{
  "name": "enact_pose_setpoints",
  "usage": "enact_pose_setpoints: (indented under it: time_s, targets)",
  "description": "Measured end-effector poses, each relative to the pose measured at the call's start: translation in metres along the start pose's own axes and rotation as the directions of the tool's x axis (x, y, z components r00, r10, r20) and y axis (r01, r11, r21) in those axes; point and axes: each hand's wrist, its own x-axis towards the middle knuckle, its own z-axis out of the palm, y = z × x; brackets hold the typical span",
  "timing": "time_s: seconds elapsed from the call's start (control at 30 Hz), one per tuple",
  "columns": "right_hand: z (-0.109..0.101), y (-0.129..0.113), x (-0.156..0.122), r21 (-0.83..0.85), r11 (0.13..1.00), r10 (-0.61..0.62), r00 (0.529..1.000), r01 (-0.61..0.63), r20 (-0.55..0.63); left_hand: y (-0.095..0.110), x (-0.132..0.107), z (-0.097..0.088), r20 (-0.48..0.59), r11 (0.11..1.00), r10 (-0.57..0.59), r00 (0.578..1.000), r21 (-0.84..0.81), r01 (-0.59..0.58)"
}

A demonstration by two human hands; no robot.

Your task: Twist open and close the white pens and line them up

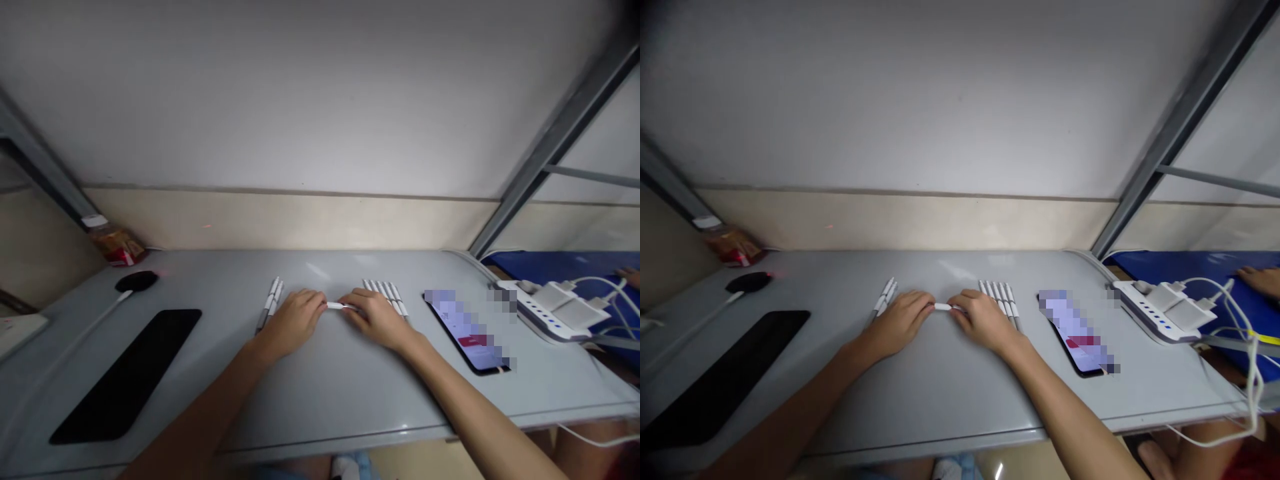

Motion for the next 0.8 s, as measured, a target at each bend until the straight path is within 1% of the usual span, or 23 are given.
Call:
enact_pose_setpoints:
  time_s: [0.2, 0.27, 0.6, 0.8]
  targets:
    - [-0.002, 0.001, 0.0003, -0.001, 1.0, 0.02, 0.995, -0.02, -0.093, 0.0017, -0.0015, 0.001, 0.008, 1.0, 0.01, 1.0, -0.027, -0.01]
    - [-0.0021, 0.0015, 0.0002, 0.006, 1.0, 0.031, 0.994, -0.03, -0.101, 0.0019, -0.002, 0.0018, 0.009, 1.0, 0.0, 1.0, -0.023, 0.0]
    - [0.0011, -0.0023, 0.0005, 0.002, 1.0, 0.02, 1.0, -0.02, 0.013, 0.0046, -0.0018, 0.0015, 0.015, 1.0, -0.004, 1.0, 0.007, 0.003]
    - [0.0008, -0.0026, -0.0002, 0.017, 0.999, 0.042, 0.999, -0.043, 0.029, 0.0014, -0.0031, 0.0057, 0.025, 1.0, 0.012, 1.0, 0.009, -0.012]
